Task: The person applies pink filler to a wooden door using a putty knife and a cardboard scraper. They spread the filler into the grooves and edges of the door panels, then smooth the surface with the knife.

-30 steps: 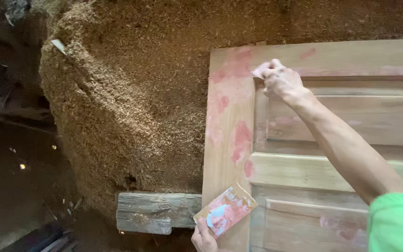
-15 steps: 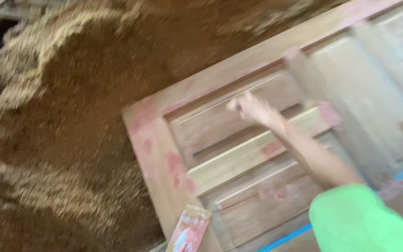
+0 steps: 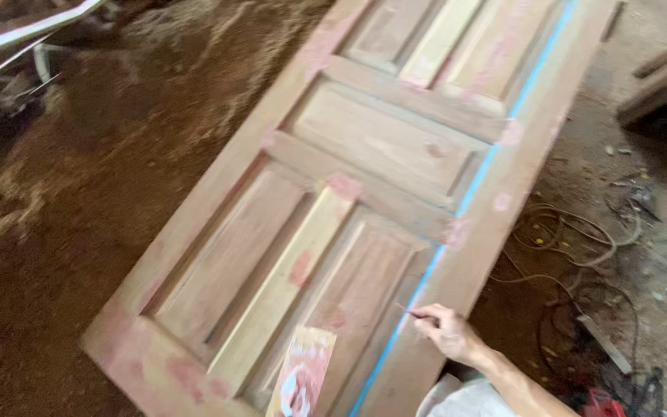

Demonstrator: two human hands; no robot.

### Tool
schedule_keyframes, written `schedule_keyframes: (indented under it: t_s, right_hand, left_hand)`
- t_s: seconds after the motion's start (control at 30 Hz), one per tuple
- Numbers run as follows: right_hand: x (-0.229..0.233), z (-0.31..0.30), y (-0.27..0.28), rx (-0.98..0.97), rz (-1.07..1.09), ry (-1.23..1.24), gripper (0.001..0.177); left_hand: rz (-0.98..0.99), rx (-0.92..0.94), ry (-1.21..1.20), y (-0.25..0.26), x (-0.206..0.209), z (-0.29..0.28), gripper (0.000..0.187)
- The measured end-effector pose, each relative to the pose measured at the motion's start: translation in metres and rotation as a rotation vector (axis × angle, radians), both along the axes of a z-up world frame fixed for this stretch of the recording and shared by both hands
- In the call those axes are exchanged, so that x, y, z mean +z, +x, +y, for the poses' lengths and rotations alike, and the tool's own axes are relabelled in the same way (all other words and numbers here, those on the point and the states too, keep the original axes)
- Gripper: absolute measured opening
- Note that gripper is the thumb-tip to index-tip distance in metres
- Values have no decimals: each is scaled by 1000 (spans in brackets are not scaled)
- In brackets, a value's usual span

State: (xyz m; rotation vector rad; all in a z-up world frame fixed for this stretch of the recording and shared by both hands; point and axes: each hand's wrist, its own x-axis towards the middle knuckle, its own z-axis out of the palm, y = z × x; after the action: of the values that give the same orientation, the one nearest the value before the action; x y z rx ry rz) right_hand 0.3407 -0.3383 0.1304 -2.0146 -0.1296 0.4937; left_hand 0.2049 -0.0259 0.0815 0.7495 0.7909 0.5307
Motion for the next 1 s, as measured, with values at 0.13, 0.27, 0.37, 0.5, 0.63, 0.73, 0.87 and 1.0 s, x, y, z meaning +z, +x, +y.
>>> schedule_keyframes:
  t_s: [0.13,0.27,0.37,0.5,0.63,0.73,0.87,1.0]
  right_hand:
    - [30,-32,19,59,-140,7,24]
    - [60,-91,54,81,-223,81,21]
    - [78,-150,87,113,-308,126,20]
    - [85,-229,131,84,-269,6,26]
    - [80,-301,159,25,-238,11,28]
    - [76,-341,177,-61,-57,-10,32]
    - [60,-372,197,-148,99,-2,36]
    - [35,-390,238,-179,184,-44,39]
  left_hand:
    - [-14,4,-28,24,21,-65,52]
    - [-35,45,-64,52,21,-146,50]
    - [-63,61,-114,92,21,-210,49]
    - [-78,55,-199,137,24,-297,44]
    - [-77,-14,-247,179,27,-366,53]
    - [-66,-69,-292,210,32,-404,56]
    - [-77,-123,-226,256,39,-429,54]
    - [-32,-159,-231,314,46,-437,53]
